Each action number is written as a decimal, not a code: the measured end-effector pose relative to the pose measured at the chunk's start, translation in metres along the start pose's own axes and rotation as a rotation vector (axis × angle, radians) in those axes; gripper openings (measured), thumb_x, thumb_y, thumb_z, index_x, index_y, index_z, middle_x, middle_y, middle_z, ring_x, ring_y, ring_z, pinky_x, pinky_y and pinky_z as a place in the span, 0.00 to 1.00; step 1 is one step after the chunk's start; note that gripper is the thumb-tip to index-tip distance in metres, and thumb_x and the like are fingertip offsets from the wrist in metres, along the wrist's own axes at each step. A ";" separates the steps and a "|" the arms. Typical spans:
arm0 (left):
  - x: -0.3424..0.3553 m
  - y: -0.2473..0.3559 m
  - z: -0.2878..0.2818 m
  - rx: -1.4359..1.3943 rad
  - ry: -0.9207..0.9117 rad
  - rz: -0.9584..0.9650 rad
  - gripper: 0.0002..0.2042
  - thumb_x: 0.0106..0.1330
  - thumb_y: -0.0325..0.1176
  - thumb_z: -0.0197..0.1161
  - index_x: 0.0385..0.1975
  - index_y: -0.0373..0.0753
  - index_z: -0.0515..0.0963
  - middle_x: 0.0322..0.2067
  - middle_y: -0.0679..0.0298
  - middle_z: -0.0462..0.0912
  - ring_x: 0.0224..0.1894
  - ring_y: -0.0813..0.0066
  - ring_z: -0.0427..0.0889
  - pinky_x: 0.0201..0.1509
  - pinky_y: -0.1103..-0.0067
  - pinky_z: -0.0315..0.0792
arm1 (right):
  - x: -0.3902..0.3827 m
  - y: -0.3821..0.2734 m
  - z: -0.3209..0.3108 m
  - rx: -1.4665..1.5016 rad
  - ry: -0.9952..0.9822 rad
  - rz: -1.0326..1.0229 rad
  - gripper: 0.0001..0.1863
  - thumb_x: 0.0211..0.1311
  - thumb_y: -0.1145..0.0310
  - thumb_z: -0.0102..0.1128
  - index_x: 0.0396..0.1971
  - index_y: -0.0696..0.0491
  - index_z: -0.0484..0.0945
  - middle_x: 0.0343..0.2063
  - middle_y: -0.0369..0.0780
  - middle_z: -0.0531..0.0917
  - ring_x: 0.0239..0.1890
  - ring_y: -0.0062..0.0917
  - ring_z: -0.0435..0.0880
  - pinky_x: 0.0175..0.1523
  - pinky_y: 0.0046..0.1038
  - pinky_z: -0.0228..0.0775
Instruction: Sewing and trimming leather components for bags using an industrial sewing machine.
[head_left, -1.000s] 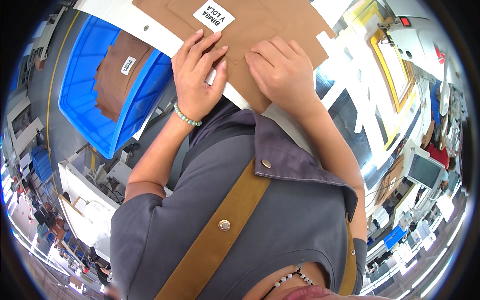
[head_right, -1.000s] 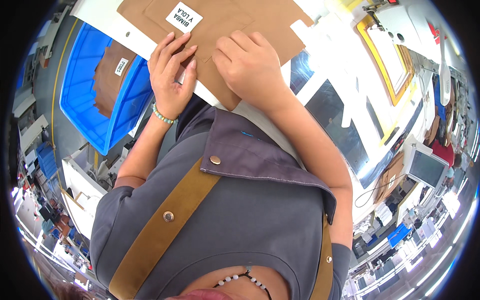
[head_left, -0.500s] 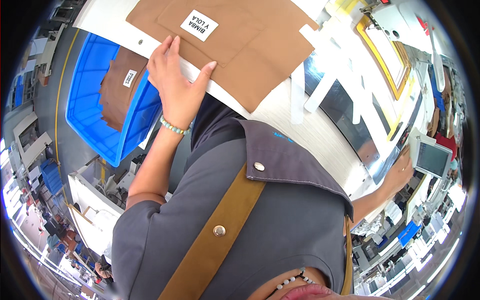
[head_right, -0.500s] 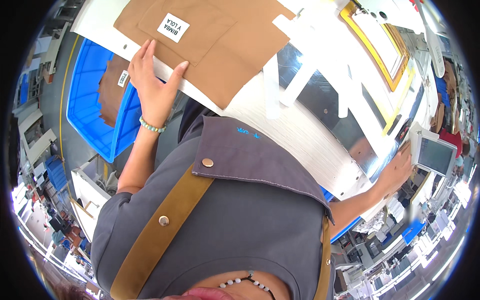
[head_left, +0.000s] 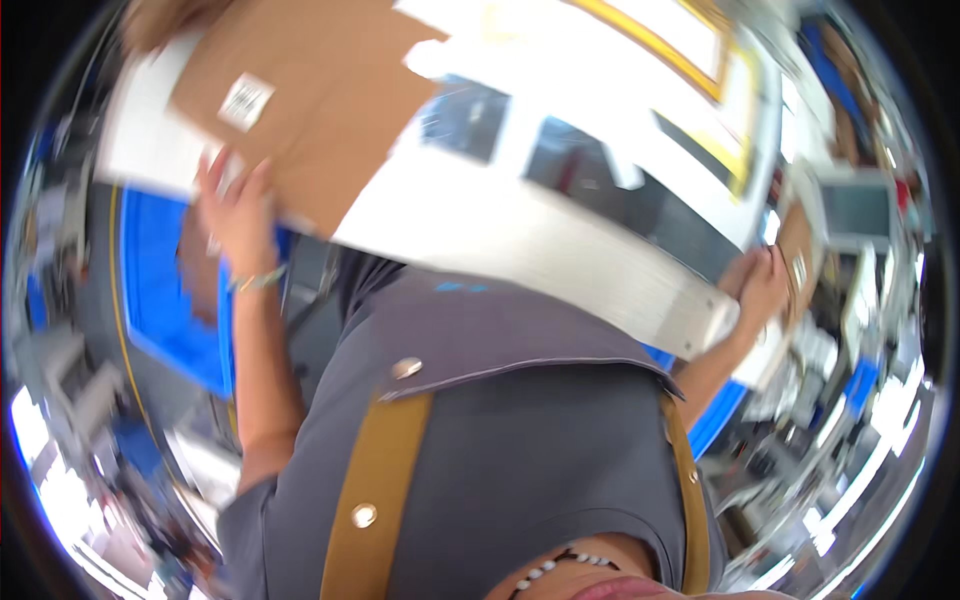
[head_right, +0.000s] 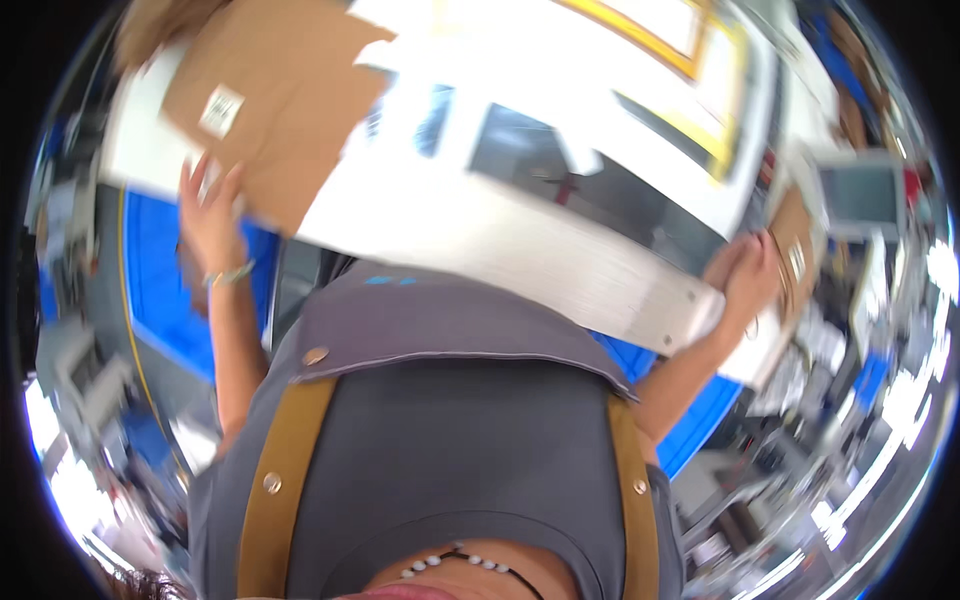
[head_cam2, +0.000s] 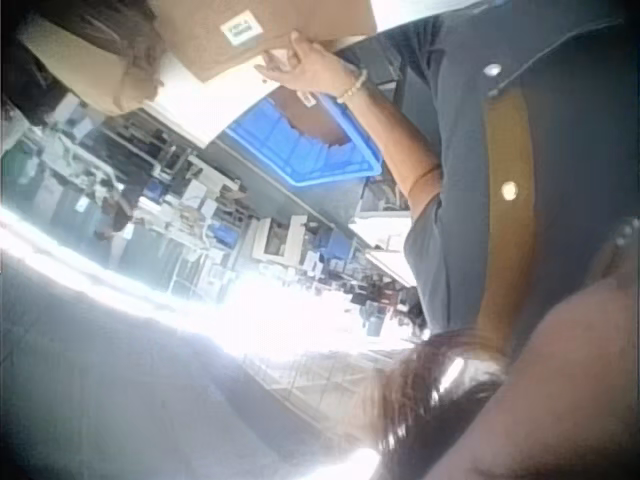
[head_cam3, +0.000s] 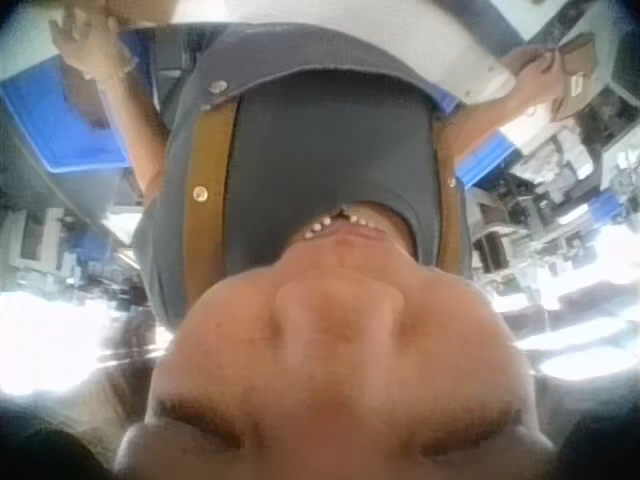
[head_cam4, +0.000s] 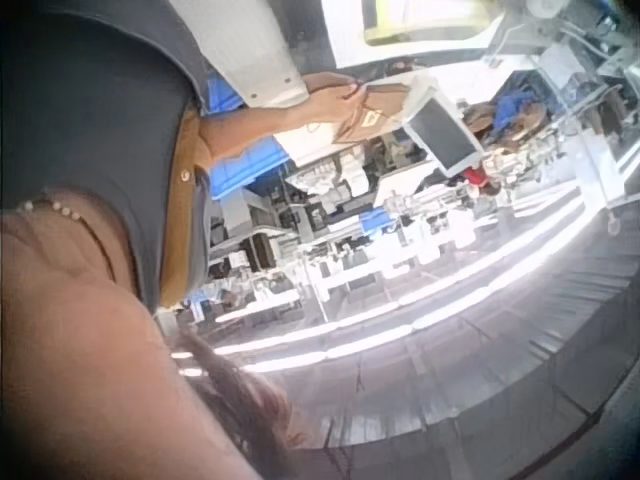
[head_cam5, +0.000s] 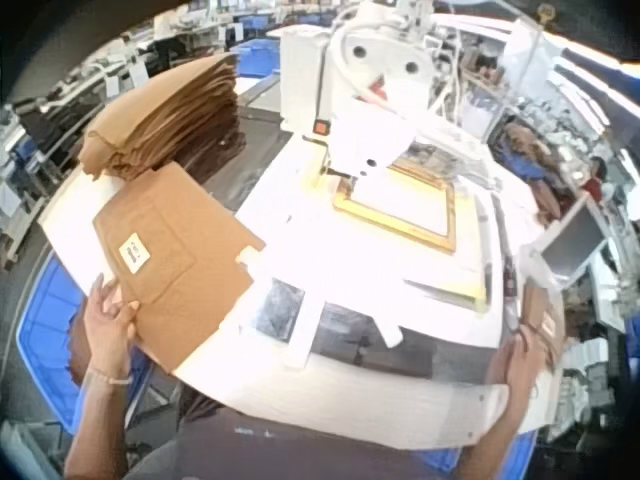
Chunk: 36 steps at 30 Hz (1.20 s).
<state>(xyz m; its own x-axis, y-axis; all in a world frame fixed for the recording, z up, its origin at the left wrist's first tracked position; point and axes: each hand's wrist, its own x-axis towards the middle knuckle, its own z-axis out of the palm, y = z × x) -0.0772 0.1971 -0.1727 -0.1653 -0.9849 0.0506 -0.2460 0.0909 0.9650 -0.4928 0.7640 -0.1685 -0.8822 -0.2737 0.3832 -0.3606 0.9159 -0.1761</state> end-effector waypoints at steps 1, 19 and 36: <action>0.009 -0.008 -0.014 -0.064 -0.041 -0.113 0.36 0.69 0.20 0.67 0.77 0.31 0.60 0.65 0.52 0.80 0.54 0.66 0.85 0.53 0.77 0.81 | 0.002 0.003 0.009 -0.047 0.022 -0.002 0.21 0.78 0.53 0.57 0.53 0.53 0.89 0.49 0.46 0.91 0.54 0.43 0.89 0.60 0.38 0.78; 0.111 0.083 0.042 -1.247 -0.884 -0.386 0.19 0.74 0.27 0.63 0.62 0.27 0.76 0.62 0.50 0.82 0.68 0.55 0.77 0.76 0.59 0.68 | 0.032 -0.198 -0.032 0.597 -0.115 -0.516 0.11 0.73 0.72 0.62 0.50 0.56 0.88 0.50 0.43 0.90 0.52 0.35 0.88 0.59 0.33 0.79; 0.039 0.056 0.114 -0.923 -0.714 -0.555 0.21 0.67 0.17 0.57 0.61 0.30 0.76 0.60 0.55 0.82 0.63 0.60 0.79 0.72 0.63 0.73 | -0.003 -0.341 0.023 0.649 -0.364 -1.150 0.25 0.77 0.50 0.58 0.62 0.53 0.82 0.64 0.41 0.82 0.74 0.36 0.72 0.80 0.47 0.57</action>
<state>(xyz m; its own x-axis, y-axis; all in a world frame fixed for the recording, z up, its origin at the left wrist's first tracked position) -0.2063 0.1803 -0.1464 -0.7952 -0.5359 -0.2837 0.2538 -0.7192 0.6468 -0.3737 0.4455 -0.1307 0.0163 -0.9327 0.3602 -0.9240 -0.1517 -0.3511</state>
